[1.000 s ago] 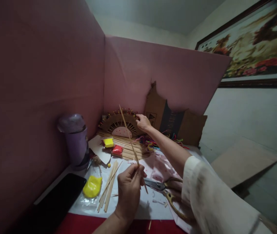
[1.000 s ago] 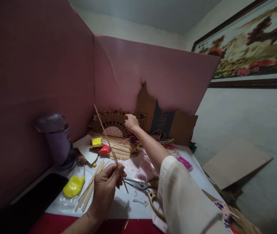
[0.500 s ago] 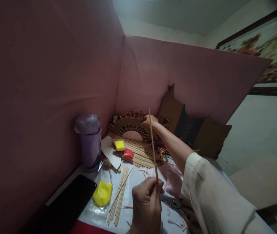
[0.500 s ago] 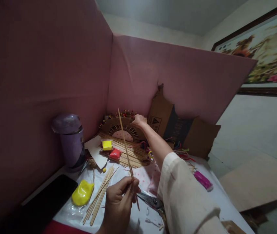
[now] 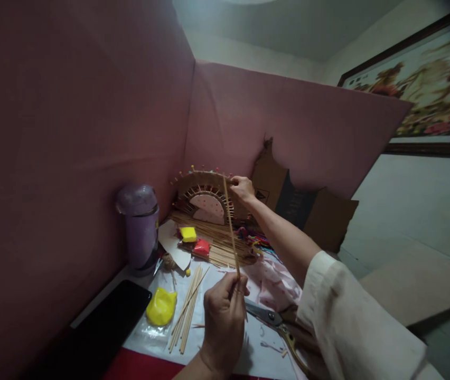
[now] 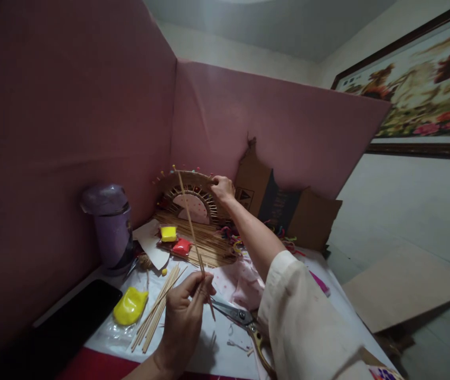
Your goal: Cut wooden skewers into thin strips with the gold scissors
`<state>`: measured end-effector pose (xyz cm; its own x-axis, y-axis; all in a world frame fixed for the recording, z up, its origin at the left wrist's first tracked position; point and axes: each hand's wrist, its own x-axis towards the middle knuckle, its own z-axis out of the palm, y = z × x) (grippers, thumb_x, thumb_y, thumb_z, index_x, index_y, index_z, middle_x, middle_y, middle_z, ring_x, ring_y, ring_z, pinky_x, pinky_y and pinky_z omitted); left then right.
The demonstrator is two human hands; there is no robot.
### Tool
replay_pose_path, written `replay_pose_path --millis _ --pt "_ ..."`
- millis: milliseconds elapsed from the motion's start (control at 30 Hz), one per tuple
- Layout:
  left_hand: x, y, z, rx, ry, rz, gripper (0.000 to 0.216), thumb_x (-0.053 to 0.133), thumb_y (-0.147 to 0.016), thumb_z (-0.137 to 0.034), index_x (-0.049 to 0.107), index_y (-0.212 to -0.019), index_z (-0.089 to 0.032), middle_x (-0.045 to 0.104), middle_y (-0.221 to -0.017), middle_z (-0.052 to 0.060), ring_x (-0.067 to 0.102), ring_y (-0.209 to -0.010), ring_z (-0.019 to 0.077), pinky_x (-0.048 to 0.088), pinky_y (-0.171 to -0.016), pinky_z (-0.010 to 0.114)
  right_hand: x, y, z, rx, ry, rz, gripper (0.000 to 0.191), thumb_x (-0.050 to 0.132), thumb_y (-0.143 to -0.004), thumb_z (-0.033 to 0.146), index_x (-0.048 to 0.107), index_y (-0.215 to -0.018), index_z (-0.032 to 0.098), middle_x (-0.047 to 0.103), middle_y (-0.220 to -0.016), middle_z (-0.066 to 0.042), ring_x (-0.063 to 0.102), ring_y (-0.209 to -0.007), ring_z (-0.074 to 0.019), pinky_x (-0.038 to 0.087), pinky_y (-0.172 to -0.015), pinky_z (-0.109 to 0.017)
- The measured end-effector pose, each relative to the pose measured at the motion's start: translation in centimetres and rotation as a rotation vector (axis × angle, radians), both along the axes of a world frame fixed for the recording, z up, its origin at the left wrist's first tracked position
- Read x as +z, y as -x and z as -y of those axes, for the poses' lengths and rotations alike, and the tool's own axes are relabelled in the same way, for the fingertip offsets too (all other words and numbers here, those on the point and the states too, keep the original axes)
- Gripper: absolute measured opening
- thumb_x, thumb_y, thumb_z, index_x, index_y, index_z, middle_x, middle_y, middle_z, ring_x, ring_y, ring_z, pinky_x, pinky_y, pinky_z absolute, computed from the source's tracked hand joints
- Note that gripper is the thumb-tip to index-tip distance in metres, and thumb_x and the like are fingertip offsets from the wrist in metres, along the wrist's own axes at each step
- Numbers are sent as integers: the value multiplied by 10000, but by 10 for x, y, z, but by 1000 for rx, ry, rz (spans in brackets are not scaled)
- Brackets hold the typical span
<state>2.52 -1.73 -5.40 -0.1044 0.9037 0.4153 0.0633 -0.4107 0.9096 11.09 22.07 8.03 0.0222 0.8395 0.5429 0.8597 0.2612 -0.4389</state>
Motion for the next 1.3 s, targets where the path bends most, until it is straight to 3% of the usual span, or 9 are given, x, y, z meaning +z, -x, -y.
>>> replay_pose_path --millis 133,267,400,500,600,733,967,1100,1300 --pt "5 2 -5 63 -45 71 187 428 -866 -297 557 -787 -186 531 -636 -5 507 -651 131 375 -636 225 24 -17 17 -44 43 -175 213 615 -656 367 655 -744 178 644 -740 -27 582 -781 -185 410 -648 -241" --pt "9 5 -8 107 -108 144 174 400 -873 -278 542 -823 -189 446 -598 -30 431 -560 112 350 -536 204 35 -35 45 -28 181 -385 164 636 -645 285 606 -686 129 590 -613 -18 565 -611 -159 430 -550 -243" --pt "15 11 -7 196 -356 -137 113 463 -828 -176 573 -808 -181 486 -692 -2 482 -650 122 389 -609 217 32 -46 89 16 326 -577 110 591 -701 224 586 -749 125 590 -591 -16 551 -544 -136 457 -521 -247" --pt "16 14 -9 355 -558 -401 258 467 -791 -93 616 -980 -187 510 -830 46 521 -765 153 434 -670 253 28 -55 126 38 433 -681 62 566 -719 175 586 -744 122 604 -593 -31 557 -536 -137 467 -532 -258" --pt "13 13 -13 500 -647 -627 392 481 -757 -52 611 -1088 -218 517 -999 99 520 -889 205 464 -714 306 24 -66 157 59 526 -752 56 550 -733 158 593 -720 124 622 -600 -46 564 -533 -141 473 -554 -268" --pt "10 13 -15 541 -796 -780 396 519 -766 -85 612 -1119 -237 545 -1118 133 498 -1004 259 462 -770 351 22 -78 189 64 638 -808 133 519 -763 159 586 -651 132 619 -571 -59 554 -503 -140 452 -519 -259" --pt "12 18 -7 414 -998 -659 351 481 -802 -95 627 -1099 -210 642 -1068 114 540 -1004 228 437 -873 377 28 -87 228 132 739 -848 180 567 -761 206 559 -592 143 542 -468 -5 427 -373 -79 341 -382 -202" --pt "17 21 -7 339 -960 -452 356 485 -784 -76 635 -1076 -214 648 -1072 100 542 -1026 224 422 -909 409 37 -86 243 193 707 -857 141 639 -737 257 592 -685 135 604 -562 -21 487 -432 -82 374 -397 -187" --pt "26 26 -8 241 -790 -184 223 601 -746 -184 683 -942 -252 690 -1007 38 588 -975 215 397 -930 410 44 -79 261 293 580 -811 408 636 -698 545 590 -701 140 635 -628 -55 535 -484 -97 398 -378 -178"
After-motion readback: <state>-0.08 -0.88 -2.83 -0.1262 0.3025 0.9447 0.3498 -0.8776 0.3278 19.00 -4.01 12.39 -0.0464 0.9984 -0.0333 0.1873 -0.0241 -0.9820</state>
